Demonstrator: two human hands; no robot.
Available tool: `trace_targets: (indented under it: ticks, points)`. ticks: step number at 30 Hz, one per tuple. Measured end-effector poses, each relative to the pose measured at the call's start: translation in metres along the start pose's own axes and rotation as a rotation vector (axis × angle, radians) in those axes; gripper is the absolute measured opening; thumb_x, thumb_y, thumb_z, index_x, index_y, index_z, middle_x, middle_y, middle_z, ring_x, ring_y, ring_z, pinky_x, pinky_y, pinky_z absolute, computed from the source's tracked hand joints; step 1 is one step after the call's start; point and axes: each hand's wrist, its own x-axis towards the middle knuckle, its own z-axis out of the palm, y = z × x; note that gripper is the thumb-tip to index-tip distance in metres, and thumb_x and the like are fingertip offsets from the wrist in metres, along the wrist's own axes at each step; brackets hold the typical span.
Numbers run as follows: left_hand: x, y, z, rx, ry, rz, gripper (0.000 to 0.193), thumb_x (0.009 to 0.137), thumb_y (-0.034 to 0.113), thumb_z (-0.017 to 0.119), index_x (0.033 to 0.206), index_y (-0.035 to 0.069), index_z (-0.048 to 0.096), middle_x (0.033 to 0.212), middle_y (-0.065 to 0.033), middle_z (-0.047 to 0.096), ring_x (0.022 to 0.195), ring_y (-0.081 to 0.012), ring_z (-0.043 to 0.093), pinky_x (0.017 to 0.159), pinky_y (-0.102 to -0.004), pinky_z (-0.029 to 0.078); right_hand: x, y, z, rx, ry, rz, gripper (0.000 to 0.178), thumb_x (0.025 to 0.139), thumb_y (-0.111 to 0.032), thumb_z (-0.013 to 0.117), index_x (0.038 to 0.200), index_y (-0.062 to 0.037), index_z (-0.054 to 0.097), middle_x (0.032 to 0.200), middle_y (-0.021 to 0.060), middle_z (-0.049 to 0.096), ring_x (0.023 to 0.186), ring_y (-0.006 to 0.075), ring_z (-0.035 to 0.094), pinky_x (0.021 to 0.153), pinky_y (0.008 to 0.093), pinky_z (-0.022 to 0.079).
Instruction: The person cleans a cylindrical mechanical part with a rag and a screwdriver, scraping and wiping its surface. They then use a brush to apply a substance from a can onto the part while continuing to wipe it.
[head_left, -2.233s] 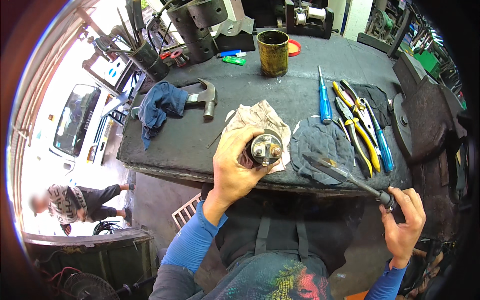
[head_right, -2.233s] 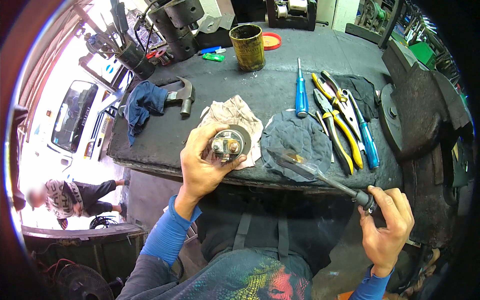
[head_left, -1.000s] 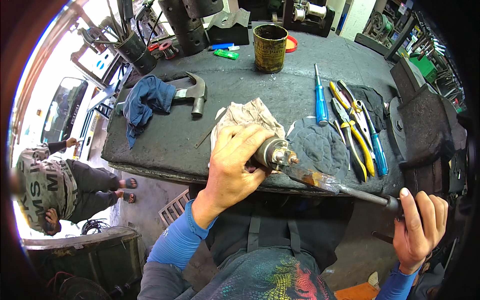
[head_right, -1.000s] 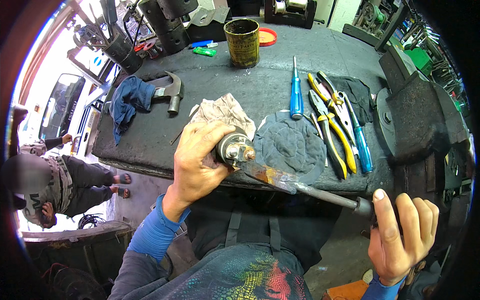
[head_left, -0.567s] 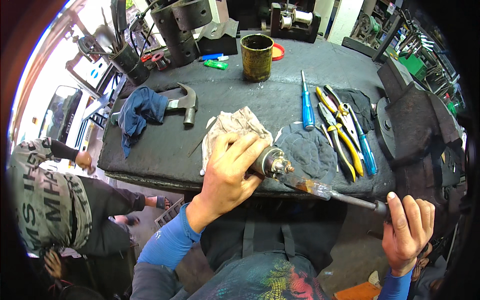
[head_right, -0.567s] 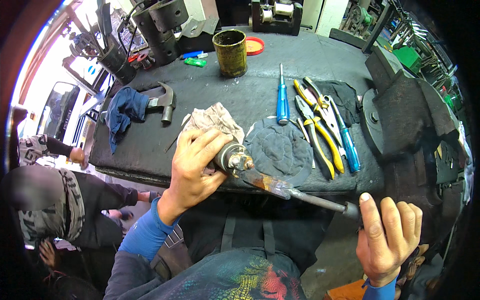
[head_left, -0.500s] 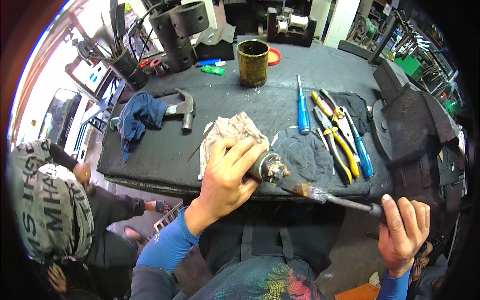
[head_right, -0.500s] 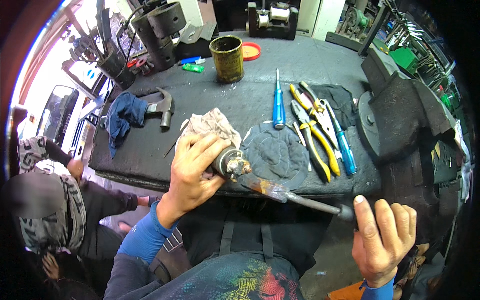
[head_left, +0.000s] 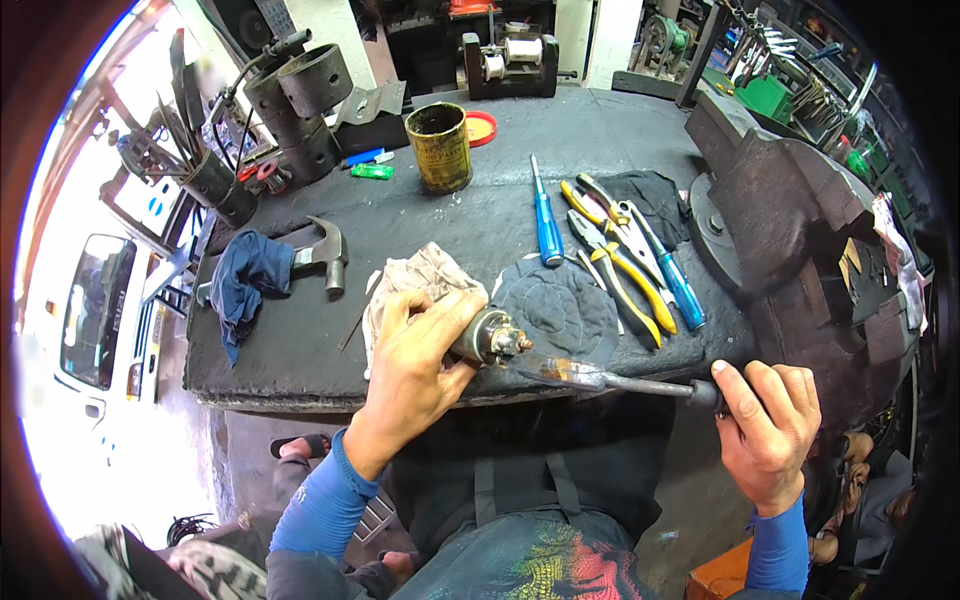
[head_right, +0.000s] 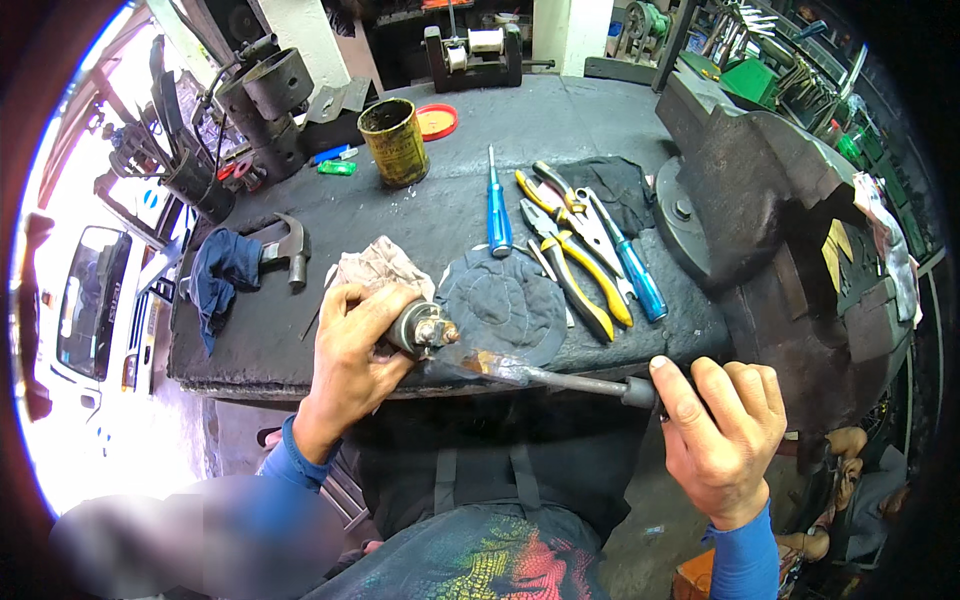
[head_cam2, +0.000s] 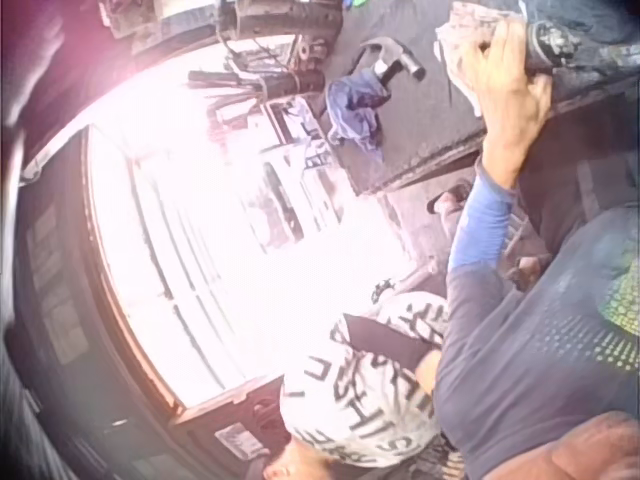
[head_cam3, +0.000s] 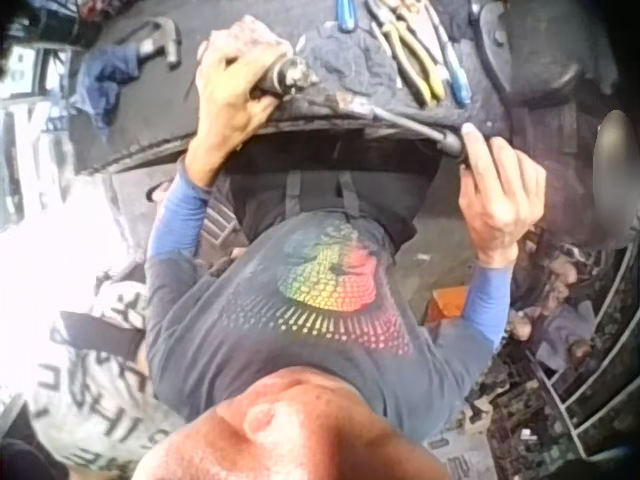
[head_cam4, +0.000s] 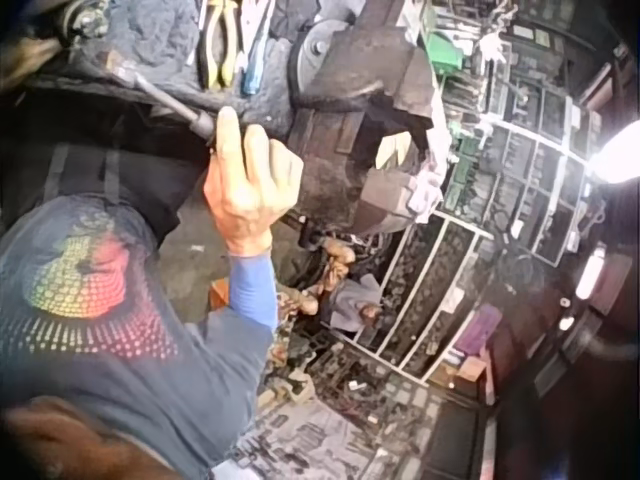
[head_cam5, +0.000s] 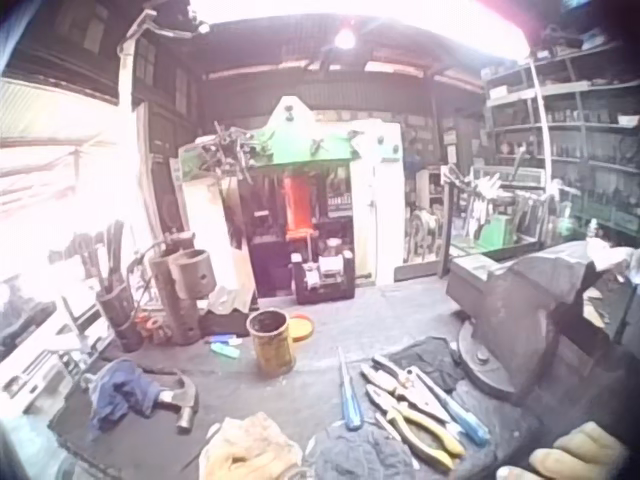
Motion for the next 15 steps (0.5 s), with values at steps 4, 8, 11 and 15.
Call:
trace_targets:
  ticks: [4, 8, 11, 15]
  points:
    - [-0.0001, -0.0012, -0.0009, -0.038, -0.009, -0.019, 0.061, 0.064, 0.004, 0.085, 0.123, 0.008, 0.071, 0.115, -0.0086, 0.074, 0.099, -0.0316, 0.059, 0.096, -0.0424, 0.047, -0.0020, -0.0020, 0.0018, -0.001, -0.003, 0.006, 0.060, 0.056, 0.002, 0.076, 0.115, -0.0083, 0.078, 0.095, 0.0093, 0.065, 0.081, 0.0269, 0.058, 0.072, 0.0402, 0.046]
    - [-0.0017, -0.0044, -0.0015, -0.038, -0.032, -0.027, 0.063, 0.064, 0.004, 0.085, 0.125, 0.008, 0.070, 0.117, -0.0084, 0.073, 0.101, -0.0331, 0.058, 0.096, -0.0428, 0.048, 0.0018, -0.0033, -0.0002, 0.013, -0.032, 0.013, 0.059, 0.056, 0.002, 0.076, 0.115, -0.0069, 0.077, 0.095, 0.0101, 0.064, 0.079, 0.0275, 0.058, 0.071, 0.0403, 0.046]
    - [-0.0023, -0.0059, -0.0031, -0.047, -0.055, -0.021, 0.070, 0.063, 0.003, 0.085, 0.130, 0.008, 0.067, 0.122, -0.0080, 0.071, 0.103, -0.0353, 0.056, 0.096, -0.0438, 0.049, 0.0057, -0.0035, -0.0032, -0.023, -0.024, -0.025, 0.059, 0.057, 0.003, 0.076, 0.115, -0.0064, 0.077, 0.094, 0.0104, 0.064, 0.079, 0.0277, 0.057, 0.071, 0.0405, 0.046]
    - [-0.0022, -0.0064, -0.0021, -0.030, -0.059, -0.003, 0.072, 0.064, 0.004, 0.086, 0.133, 0.008, 0.065, 0.125, -0.0086, 0.070, 0.104, -0.0359, 0.056, 0.096, -0.0436, 0.048, 0.0069, -0.0052, -0.0009, 0.010, -0.043, 0.014, 0.057, 0.058, 0.003, 0.077, 0.115, -0.0057, 0.077, 0.093, 0.0106, 0.063, 0.080, 0.0278, 0.057, 0.071, 0.0410, 0.046]
